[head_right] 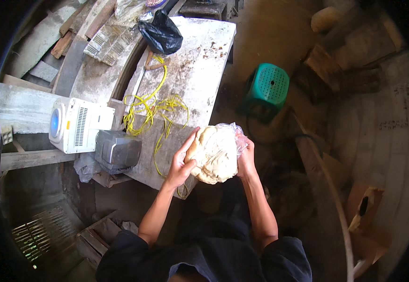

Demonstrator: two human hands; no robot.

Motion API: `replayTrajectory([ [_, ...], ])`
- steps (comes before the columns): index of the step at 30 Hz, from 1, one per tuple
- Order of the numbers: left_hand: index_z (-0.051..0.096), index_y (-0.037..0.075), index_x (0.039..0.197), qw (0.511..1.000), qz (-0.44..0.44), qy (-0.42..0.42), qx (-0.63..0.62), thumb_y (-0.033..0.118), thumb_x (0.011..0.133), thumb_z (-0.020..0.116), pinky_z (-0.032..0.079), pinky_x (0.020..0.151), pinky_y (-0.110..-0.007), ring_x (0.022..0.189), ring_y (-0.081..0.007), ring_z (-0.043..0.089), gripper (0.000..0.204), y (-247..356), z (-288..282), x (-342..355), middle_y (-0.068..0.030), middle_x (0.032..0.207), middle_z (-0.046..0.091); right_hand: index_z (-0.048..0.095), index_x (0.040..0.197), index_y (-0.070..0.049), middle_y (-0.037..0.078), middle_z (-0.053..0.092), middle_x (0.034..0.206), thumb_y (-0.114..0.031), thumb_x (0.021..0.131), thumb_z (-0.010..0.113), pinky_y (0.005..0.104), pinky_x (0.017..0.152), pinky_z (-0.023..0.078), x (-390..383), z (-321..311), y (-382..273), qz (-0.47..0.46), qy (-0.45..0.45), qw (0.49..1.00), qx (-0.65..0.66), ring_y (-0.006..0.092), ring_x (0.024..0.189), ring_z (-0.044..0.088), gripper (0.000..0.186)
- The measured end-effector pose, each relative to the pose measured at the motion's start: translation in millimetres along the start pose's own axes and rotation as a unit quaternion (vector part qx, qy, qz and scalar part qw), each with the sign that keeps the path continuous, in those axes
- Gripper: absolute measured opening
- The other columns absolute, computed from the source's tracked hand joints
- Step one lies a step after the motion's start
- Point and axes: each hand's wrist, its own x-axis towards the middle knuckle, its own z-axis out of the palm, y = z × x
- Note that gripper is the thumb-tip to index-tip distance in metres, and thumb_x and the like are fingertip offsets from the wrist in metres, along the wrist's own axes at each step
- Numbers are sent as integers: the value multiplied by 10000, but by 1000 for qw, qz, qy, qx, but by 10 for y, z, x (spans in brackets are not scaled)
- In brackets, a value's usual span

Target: The person rinses a pink basin with water, walks to a workspace, picks up a knife, and then removes a piece of dough from a plastic bag.

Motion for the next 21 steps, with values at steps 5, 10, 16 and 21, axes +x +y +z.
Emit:
replayTrajectory([
  [5,180,-60,1285,997,13,-16,-70,38,708,461,155,1022,-316,1247,-198,208,650,196,81,348,-146,1346,223,558,898,39,62,589,807,-233,867,454,243,605,460,176,111,-328,-52,-27,998,-4,105,682,548,293],
  [10,224,-38,1276,992,66,14,-111,135,747,577,180,1012,-333,1229,-227,237,660,107,224,689,-166,1311,267,567,904,37,55,593,803,-236,869,453,231,615,451,298,138,-643,-130,-50,989,-44,90,684,540,298],
  [16,462,-23,1078,994,-9,104,4,238,765,624,393,818,-270,925,-146,498,439,46,299,998,-81,1006,534,547,810,35,3,537,693,-173,870,454,206,566,381,396,304,-750,-261,-13,941,-217,47,649,444,236],
  [21,502,-32,1014,978,80,186,50,174,785,598,413,778,-270,868,-148,524,323,-39,320,1400,-99,941,562,533,794,36,-3,519,673,-155,871,446,209,554,371,753,442,-888,-324,20,911,-253,49,634,421,224],
])
